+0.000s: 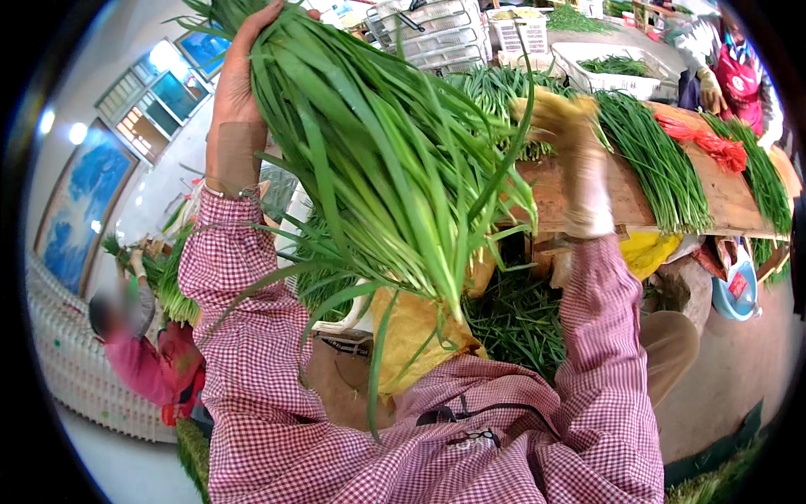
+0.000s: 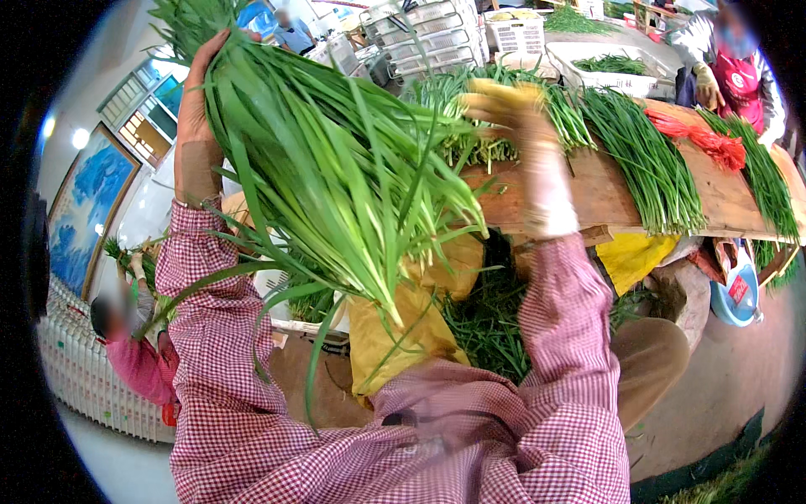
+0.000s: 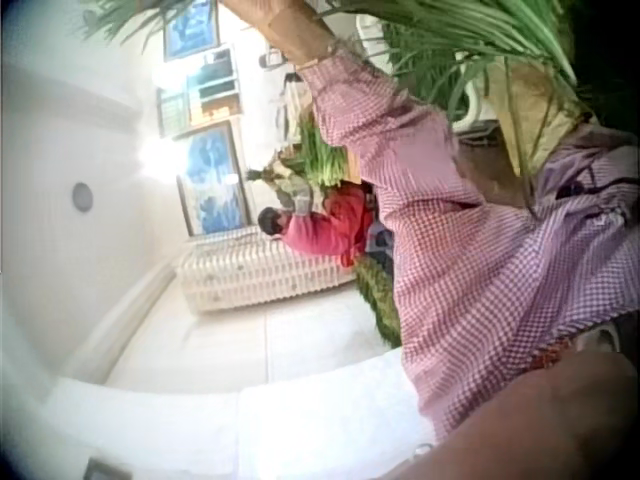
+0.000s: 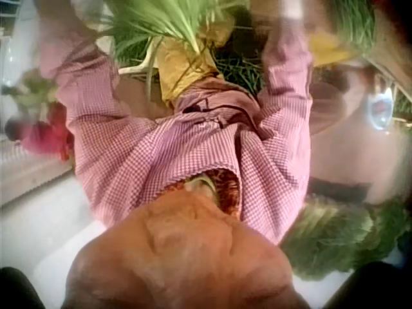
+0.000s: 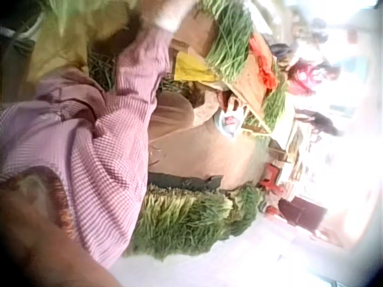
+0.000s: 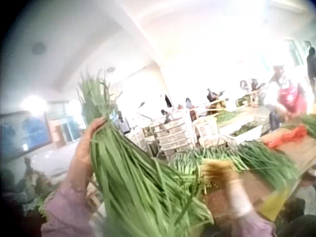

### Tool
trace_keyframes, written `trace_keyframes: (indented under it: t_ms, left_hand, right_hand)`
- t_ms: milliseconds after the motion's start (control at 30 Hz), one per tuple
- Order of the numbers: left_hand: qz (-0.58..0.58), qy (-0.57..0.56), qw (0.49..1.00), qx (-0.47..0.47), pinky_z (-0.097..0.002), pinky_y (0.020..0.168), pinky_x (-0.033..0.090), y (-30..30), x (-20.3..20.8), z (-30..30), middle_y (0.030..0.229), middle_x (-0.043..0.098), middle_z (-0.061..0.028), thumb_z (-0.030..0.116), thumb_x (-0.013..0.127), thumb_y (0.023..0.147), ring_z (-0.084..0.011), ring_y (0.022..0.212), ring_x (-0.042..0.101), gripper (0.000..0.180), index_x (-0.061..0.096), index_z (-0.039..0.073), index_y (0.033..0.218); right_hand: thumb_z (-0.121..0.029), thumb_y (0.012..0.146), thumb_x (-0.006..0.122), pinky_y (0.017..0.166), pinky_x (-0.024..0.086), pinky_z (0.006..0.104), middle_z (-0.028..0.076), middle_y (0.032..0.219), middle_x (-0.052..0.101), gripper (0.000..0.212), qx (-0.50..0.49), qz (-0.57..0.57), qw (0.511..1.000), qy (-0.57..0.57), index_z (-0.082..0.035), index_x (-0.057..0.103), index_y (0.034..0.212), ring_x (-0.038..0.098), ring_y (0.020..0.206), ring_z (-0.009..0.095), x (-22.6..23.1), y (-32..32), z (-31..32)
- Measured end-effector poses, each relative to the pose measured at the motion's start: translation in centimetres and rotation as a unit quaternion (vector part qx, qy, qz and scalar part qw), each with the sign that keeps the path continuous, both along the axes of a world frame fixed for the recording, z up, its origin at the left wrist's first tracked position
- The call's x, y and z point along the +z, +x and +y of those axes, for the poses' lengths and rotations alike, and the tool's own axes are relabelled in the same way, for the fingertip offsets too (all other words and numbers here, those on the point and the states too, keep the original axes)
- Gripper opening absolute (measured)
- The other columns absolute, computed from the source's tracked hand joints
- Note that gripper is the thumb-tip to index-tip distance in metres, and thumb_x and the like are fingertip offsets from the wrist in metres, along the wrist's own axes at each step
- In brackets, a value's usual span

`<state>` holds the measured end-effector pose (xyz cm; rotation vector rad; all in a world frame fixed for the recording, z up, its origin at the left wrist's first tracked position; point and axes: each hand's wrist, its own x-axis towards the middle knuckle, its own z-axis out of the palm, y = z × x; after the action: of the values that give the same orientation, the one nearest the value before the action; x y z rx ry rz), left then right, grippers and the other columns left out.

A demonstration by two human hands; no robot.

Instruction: The person sorts bundles of scallions from a plastic crate, removes individual yellowed or damaged leaves by hand, and places the cleaned bundles onto a wooden work table.

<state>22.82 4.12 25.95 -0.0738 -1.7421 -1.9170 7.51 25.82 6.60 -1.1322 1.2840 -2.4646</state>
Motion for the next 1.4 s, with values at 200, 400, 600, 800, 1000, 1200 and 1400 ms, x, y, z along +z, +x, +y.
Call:
trace_keyframes:
  t_ms: [200, 400, 600, 800, 1000, 1200, 1400]
  left_hand:
    - [0.005, 0.002, 0.996, -0.089, -0.0308, 0.071, 0.05, -0.6, 0.9, 1.1, 0.083, 0.057, -0.0073, 0.019, 0.056, 0.079, -0.018, 0.079, 0.057, 0.024, 0.053, -0.001, 0.092]
    - [-0.03, -0.01, 0.984, -0.178, -0.0296, 0.077, 0.045, -2.5, -0.9, 3.3, 0.092, 0.048, -0.0074, 0.016, 0.051, 0.081, -0.0161, 0.084, 0.051, 0.028, 0.042, -0.002, 0.1]
    - [-0.063, -0.009, 0.971, -0.232, -0.0278, 0.076, 0.045, -4.9, -1.3, 0.1, 0.092, 0.052, -0.0094, 0.017, 0.051, 0.082, -0.0171, 0.084, 0.053, 0.03, 0.043, -0.002, 0.104]
    - [-0.088, 0.01, 0.99, -0.107, -0.0271, 0.074, 0.048, -2.5, -5.0, -7.0, 0.096, 0.054, -0.0097, 0.02, 0.046, 0.085, -0.0153, 0.085, 0.055, 0.035, 0.04, 0.002, 0.115]
    - [-0.071, -0.076, 0.995, 0.011, -0.0272, 0.073, 0.049, -0.2, -6.4, -7.1, 0.099, 0.054, -0.0093, 0.02, 0.044, 0.085, -0.0149, 0.086, 0.056, 0.037, 0.038, 0.003, 0.118]
    - [-0.063, -0.187, 0.978, 0.069, -0.0274, 0.073, 0.05, 0.0, -6.3, -7.8, 0.102, 0.054, -0.0089, 0.02, 0.042, 0.086, -0.0145, 0.086, 0.056, 0.039, 0.036, 0.005, 0.122]
    - [-0.034, -0.437, 0.894, 0.096, -0.0276, 0.072, 0.051, 2.1, -2.7, -8.7, 0.104, 0.054, -0.0085, 0.02, 0.04, 0.087, -0.0141, 0.087, 0.057, 0.041, 0.034, 0.007, 0.125]
  right_hand:
    - [-0.048, 0.088, 0.029, 0.086, 0.04, 0.0357, 0.013, 0.116, 0.05, 0.057, -0.047, 0.014, 0.993, -0.109, -0.003, 0.041, 0.121, 0.049, 0.106, 0.022, -0.5, -5.9, 5.5]
    - [-0.041, 0.088, 0.032, 0.088, 0.037, 0.0342, 0.013, 0.116, 0.048, 0.049, 0.032, 0.233, 0.965, -0.111, -0.005, 0.042, 0.12, 0.049, 0.104, 0.023, 8.2, -0.4, -0.9]
    - [-0.038, 0.086, 0.039, 0.083, 0.04, 0.0318, 0.01, 0.109, 0.05, 0.045, 0.128, 0.063, 0.989, 0.035, -0.007, 0.043, 0.119, 0.051, 0.097, 0.02, -2.1, 3.4, -4.5]
    - [-0.036, 0.085, 0.046, 0.077, 0.044, 0.0294, 0.008, 0.103, 0.053, 0.043, 0.26, -0.175, 0.948, 0.059, -0.008, 0.044, 0.117, 0.052, 0.09, 0.017, -8.6, 6.5, -1.1]
    - [-0.034, 0.083, 0.053, 0.071, 0.047, 0.027, 0.005, 0.097, 0.055, 0.041, 0.369, -0.312, 0.875, -0.019, -0.01, 0.045, 0.115, 0.054, 0.084, 0.014, -8.6, 9.5, 0.6]
    - [-0.033, 0.079, 0.058, 0.058, 0.043, 0.0203, 0.0, 0.089, 0.054, 0.039, 0.465, -0.157, 0.86, 0.143, -0.009, 0.049, 0.109, 0.055, 0.074, 0.011, -6.4, 7.8, -0.9]
    - [-0.031, 0.078, 0.061, 0.048, 0.032, 0.0161, -0.005, 0.07, 0.052, 0.03, 0.471, -0.089, 0.864, 0.154, -0.009, 0.054, 0.097, 0.041, 0.053, 0.004, -4.4, 7.3, -0.9]
